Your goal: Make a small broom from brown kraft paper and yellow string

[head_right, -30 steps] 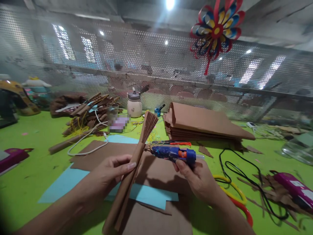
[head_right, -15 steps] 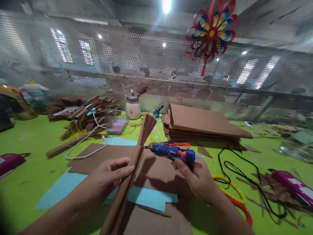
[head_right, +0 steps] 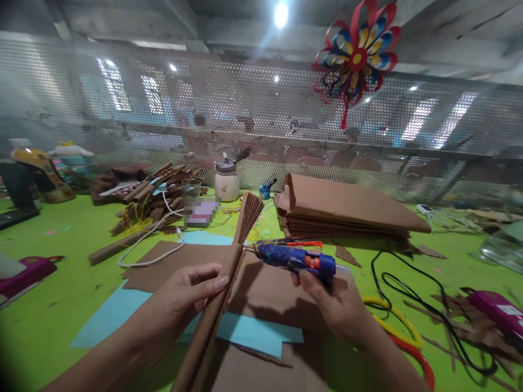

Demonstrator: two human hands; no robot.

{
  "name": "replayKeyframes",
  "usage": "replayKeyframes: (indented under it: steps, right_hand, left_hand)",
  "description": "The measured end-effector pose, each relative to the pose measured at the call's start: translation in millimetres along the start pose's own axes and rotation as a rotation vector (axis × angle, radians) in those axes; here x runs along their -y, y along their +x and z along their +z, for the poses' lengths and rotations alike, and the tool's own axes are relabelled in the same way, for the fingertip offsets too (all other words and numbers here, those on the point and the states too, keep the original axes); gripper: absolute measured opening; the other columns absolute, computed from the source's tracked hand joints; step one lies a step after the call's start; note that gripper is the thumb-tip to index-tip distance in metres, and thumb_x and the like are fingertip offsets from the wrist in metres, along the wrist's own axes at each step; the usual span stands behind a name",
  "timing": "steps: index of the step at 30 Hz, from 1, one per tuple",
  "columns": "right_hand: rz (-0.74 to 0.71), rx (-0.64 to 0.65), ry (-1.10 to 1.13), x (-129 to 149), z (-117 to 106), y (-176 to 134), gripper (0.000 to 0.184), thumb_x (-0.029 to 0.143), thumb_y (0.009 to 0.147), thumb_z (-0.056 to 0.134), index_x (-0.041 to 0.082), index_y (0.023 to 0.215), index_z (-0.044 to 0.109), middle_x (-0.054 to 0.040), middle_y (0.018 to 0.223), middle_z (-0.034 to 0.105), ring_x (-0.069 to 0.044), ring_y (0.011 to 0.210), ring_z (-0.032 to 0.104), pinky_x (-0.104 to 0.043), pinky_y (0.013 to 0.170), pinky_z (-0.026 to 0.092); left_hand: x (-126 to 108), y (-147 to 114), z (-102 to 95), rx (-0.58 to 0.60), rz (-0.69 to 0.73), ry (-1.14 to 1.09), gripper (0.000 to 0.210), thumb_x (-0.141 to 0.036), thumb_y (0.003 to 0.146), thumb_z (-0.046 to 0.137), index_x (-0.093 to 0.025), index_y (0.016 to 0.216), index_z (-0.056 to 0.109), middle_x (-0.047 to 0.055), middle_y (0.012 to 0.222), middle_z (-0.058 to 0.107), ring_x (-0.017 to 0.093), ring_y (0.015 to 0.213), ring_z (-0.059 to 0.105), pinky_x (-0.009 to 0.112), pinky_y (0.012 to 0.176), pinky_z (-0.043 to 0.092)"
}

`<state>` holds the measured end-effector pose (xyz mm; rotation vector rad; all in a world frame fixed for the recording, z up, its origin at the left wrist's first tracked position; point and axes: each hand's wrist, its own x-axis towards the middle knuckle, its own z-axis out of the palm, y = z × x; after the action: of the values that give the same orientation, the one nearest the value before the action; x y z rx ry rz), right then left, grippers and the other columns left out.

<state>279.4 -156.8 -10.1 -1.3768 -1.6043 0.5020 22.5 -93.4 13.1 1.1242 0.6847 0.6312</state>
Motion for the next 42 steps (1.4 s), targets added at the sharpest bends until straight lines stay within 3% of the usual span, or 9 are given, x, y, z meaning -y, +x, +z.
replayKeyframes:
  steps: [7, 16, 22, 29, 37, 42]
  right_hand:
    - [-0.009, -0.002, -0.051, 5, 4, 2, 0.034, 0.043, 0.088, 0.044, 0.016, 0.078, 0.061, -0.0074, 0.073, 0.064, -0.021, 0.071, 0.060, -0.028, 0.062, 0.048]
    - [-0.025, 0.075, -0.003, 1, 1, 1, 0.037, 0.043, 0.089, 0.043, 0.016, 0.077, 0.064, -0.0059, 0.069, 0.064, -0.019, 0.066, 0.061, -0.028, 0.060, 0.050]
    - [-0.026, 0.143, -0.007, 9, -1, 0, 0.040, 0.046, 0.089, 0.040, 0.016, 0.075, 0.063, -0.0063, 0.071, 0.065, -0.020, 0.068, 0.061, -0.028, 0.061, 0.049]
    - [-0.029, 0.031, -0.015, 7, 6, 3, 0.037, 0.043, 0.090, 0.040, 0.016, 0.076, 0.061, -0.0057, 0.070, 0.061, -0.017, 0.064, 0.056, -0.027, 0.059, 0.046]
    - [-0.049, 0.126, 0.022, 9, 3, -1, 0.036, 0.042, 0.090, 0.040, 0.016, 0.072, 0.057, -0.0029, 0.064, 0.057, -0.014, 0.059, 0.053, -0.023, 0.055, 0.043]
    - [-0.050, 0.049, -0.007, 11, 4, 2, 0.039, 0.044, 0.090, 0.039, 0.016, 0.069, 0.057, -0.0037, 0.062, 0.057, -0.014, 0.058, 0.053, -0.024, 0.054, 0.043]
  left_hand:
    - [1, -1, -0.6, -0.001, -0.011, 0.050, 0.034, -0.034, 0.074, 0.066, -0.019, 0.105, 0.068, 0.006, 0.094, 0.069, 0.019, 0.085, 0.061, 0.023, 0.072, 0.044]
    - [-6, -5, 1.8, -0.009, -0.029, -0.017, 0.031, -0.031, 0.076, 0.064, -0.015, 0.102, 0.068, 0.006, 0.085, 0.068, 0.013, 0.071, 0.059, 0.018, 0.062, 0.042]
    - [-7, -5, 2.9, -0.003, -0.026, -0.062, 0.028, -0.028, 0.078, 0.063, -0.014, 0.102, 0.067, 0.007, 0.088, 0.068, 0.013, 0.076, 0.059, 0.019, 0.069, 0.044]
    - [-8, -8, 10.4, -0.038, 0.020, -0.071, 0.022, -0.024, 0.078, 0.062, -0.013, 0.097, 0.069, 0.005, 0.077, 0.068, 0.010, 0.065, 0.058, 0.017, 0.062, 0.043]
    - [-8, -6, 10.4, -0.059, 0.017, -0.079, 0.023, -0.024, 0.077, 0.063, -0.013, 0.096, 0.069, 0.006, 0.079, 0.069, 0.010, 0.064, 0.058, 0.017, 0.060, 0.043]
    - [-8, -7, 12.0, -0.062, 0.018, -0.084, 0.022, -0.025, 0.076, 0.064, -0.014, 0.095, 0.069, 0.005, 0.075, 0.067, 0.009, 0.060, 0.057, 0.017, 0.057, 0.042]
